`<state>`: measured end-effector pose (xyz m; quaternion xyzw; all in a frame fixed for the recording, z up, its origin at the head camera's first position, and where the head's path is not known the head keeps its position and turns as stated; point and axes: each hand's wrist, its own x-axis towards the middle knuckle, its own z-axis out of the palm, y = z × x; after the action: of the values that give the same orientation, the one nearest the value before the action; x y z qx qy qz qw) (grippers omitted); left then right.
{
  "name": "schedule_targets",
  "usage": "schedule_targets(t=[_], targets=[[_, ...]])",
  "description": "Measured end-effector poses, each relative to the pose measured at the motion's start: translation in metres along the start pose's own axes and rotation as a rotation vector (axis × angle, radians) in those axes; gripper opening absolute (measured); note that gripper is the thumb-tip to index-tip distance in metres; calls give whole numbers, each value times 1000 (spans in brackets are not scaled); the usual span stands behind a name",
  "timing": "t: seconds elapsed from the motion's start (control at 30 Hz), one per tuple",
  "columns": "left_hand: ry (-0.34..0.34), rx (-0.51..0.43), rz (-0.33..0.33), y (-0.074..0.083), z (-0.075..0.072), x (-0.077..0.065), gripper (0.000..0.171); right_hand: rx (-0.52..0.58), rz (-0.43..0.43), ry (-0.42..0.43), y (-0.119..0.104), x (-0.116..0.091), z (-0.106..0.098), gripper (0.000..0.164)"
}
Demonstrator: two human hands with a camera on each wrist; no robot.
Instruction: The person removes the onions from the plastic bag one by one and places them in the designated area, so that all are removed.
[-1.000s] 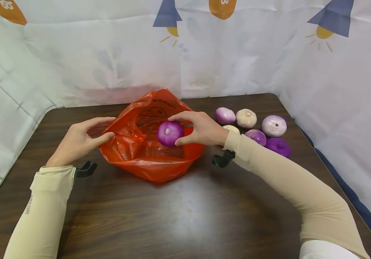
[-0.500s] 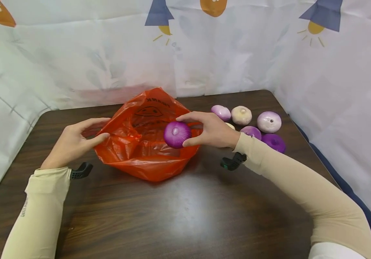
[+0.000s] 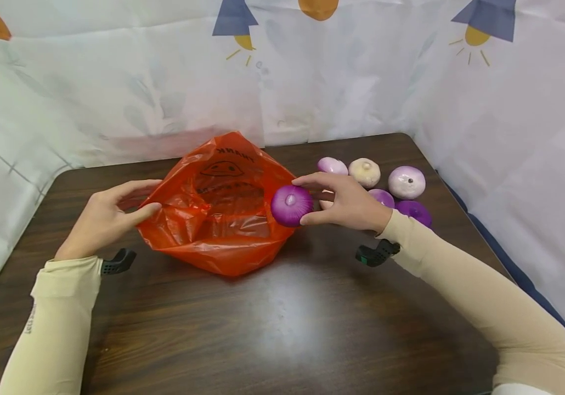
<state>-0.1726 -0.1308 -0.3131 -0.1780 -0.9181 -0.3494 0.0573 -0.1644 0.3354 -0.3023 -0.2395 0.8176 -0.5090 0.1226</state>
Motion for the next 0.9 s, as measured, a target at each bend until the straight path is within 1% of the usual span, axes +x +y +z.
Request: schedule_targets(t=[0.13, 0.33, 0.5, 0.7, 0.83, 0.9], targets=[[-1, -2, -5, 0, 0, 0, 47, -5, -8, 14, 5, -9, -5, 66], [-6, -1, -10, 2, 0, 0, 48, -22, 11, 33, 15, -21, -11, 65], [-9, -5, -17, 2, 1, 1, 49, -27, -21, 46, 24, -31, -14, 65], [-6, -1, -18, 1, 2, 2, 49, -17, -36, 56, 38, -42, -18, 68], [-2, 5, -19, 1, 2, 1, 49, 14, -16, 59, 46, -49, -19, 68], [-1, 8, -20, 0, 3, 1, 49, 4, 4, 67, 49, -53, -18, 68]])
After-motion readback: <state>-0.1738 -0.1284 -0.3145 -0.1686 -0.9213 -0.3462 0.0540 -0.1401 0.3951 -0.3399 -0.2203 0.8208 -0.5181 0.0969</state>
